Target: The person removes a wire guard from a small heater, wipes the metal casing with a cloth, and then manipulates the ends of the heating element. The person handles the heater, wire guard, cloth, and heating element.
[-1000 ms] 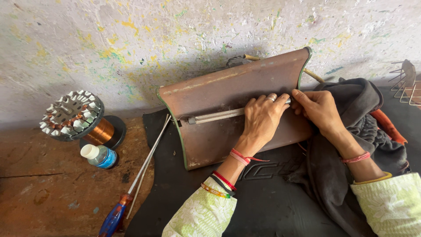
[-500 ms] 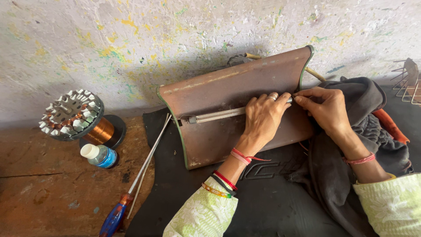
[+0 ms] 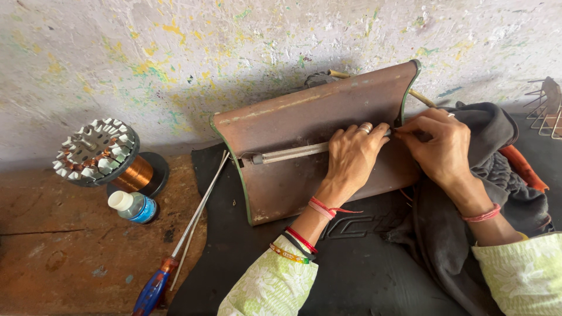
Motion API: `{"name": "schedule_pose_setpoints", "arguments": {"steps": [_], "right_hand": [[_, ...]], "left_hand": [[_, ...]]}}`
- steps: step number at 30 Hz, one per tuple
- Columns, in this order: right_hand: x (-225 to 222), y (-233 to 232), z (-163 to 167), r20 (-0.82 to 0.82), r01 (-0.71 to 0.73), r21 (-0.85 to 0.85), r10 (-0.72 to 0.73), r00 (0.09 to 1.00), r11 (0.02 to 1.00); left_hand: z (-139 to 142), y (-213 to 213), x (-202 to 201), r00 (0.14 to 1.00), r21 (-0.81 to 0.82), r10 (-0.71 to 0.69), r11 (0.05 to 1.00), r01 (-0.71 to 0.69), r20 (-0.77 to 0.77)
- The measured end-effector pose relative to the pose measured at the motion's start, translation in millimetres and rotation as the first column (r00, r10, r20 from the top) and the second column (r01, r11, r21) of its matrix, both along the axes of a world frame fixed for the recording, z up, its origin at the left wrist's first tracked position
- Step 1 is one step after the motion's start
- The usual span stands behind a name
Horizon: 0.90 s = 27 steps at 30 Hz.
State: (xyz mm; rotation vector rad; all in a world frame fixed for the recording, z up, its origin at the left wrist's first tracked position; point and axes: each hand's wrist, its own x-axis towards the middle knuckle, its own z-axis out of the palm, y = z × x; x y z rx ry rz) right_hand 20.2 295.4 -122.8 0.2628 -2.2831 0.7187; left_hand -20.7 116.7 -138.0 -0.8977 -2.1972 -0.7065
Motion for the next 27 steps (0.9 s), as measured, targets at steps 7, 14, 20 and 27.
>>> {"name": "schedule_pose_setpoints", "arguments": {"steps": [7,14,20,27], "right_hand": [[1,-2,2,-0.022,-0.037,-0.092,0.036,0.999,0.995],[0,0,0,-0.005,-0.018,-0.064,0.018,1.0,0.998],[-5,4,-2,0.114,-0.054,-0.318,0.094,0.989,0.947],[-15,7,-11,0.414,0.057,-0.486,0.173,0.894,0.872]], "left_hand": [[1,-1,1,1.0,-0.001,0.004,1.0,-0.004,-0.002],[1,-1,2,1.0,-0.022,0.006,1.0,-0.006,-0.002],[0,-1,0,1.0,0.0,0.003,1.0,-0.003,-0.014],[0,0,0,1.0,0.001,0.001,1.0,-0.001,0.009]]}}
